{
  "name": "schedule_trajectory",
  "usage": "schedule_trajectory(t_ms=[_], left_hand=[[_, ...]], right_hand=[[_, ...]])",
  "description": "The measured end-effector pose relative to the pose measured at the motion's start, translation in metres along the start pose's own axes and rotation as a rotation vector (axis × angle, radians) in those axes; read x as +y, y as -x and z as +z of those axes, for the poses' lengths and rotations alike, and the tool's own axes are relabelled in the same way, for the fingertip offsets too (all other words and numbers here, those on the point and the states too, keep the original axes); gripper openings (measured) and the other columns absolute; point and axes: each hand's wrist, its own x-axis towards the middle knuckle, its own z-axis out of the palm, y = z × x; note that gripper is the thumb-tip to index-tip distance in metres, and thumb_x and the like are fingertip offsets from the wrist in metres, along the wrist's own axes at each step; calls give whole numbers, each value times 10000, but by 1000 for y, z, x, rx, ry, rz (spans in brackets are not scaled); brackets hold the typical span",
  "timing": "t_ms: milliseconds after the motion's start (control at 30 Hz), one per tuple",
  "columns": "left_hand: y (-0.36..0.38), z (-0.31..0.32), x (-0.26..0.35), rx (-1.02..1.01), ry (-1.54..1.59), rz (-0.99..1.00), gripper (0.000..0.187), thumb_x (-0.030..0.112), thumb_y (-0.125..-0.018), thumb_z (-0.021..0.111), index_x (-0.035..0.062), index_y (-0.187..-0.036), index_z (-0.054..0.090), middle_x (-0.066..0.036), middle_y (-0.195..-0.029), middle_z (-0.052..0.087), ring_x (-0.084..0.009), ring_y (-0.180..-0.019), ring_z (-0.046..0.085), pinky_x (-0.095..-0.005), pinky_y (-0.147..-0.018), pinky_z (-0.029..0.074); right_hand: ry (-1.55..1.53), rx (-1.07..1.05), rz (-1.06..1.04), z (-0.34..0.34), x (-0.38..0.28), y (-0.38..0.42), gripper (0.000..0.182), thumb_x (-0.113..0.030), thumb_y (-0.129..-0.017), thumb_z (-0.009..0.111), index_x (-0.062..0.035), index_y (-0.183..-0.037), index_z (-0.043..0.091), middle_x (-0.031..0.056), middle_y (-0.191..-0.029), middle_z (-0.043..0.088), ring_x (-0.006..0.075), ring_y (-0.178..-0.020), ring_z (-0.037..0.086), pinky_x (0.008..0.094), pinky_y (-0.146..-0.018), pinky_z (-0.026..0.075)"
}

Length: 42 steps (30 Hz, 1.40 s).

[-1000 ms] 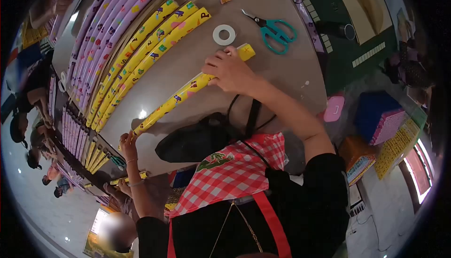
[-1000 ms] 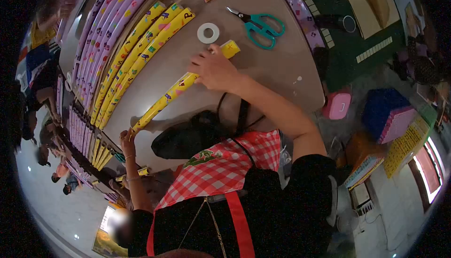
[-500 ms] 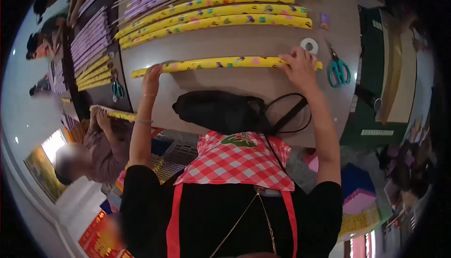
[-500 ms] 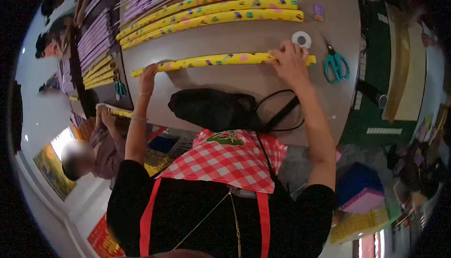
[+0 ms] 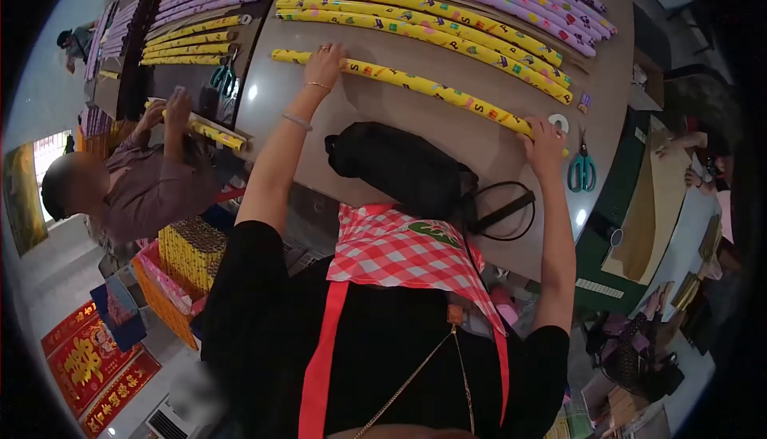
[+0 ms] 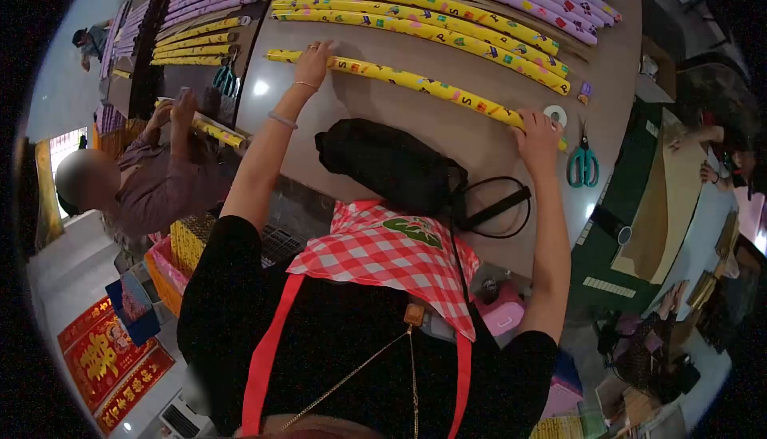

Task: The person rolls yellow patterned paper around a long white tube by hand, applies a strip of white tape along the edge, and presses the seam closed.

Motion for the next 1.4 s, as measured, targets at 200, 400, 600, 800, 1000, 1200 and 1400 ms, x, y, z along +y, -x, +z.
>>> schedule_trajectory(t_ms=[200,400,600,800,1000,1200,1400], left_hand=[[-4,-6,5,30,57,-29,195,165,-806,537,62,-971,539,-164,-897,575,-334,-804,555,-414,-692,456],[22,-18,33,49,389,202,212,129,-731,616,114,-943,618,-99,-924,577,-291,-820,556,-367,-705,460],[22,-4,27,58,431,228,281,104,-685,656,107,-964,627,-89,-949,573,-266,-846,558,-347,-722,456],[20,-4,28,52,462,165,209,71,-696,629,105,-901,653,-67,-891,598,-246,-825,564,-329,-720,460],[17,-6,27,40,421,184,191,112,-688,654,117,-879,663,-54,-866,606,-235,-801,571,-320,-702,464],[15,-13,29,-17,370,181,195,124,-678,666,108,-872,665,-59,-860,606,-240,-790,574,-327,-690,463],[11,-17,30,-43,358,132,183,129,-687,665,130,-870,671,-57,-839,609,-237,-764,581,-319,-670,469]], right_hand=[[-52,-108,8,-4,7,12,285,-240,-776,578,-123,-1035,547,59,-978,487,215,-964,458,392,-848,276],[-170,-142,74,-12,10,43,263,-250,-825,513,-136,-1061,534,34,-959,542,208,-912,508,392,-823,286],[-59,-8,59,-11,-2,50,270,-238,-793,548,-148,-1047,524,34,-994,521,213,-907,504,383,-802,300],[-46,209,44,25,-61,25,491,-293,-836,481,-91,-1270,367,77,-1297,391,240,-1165,395,440,-956,268],[8,184,-72,65,-151,-46,560,-355,-859,424,-54,-1311,287,89,-1387,255,235,-1269,255,465,-1015,185],[6,147,-181,62,-129,-22,584,-415,-865,393,-56,-1314,291,89,-1388,256,225,-1279,240,479,-1012,183],[228,-36,27,16,-60,58,592,-401,-865,408,-74,-1335,258,63,-1405,217,198,-1286,219,452,-1027,159]])
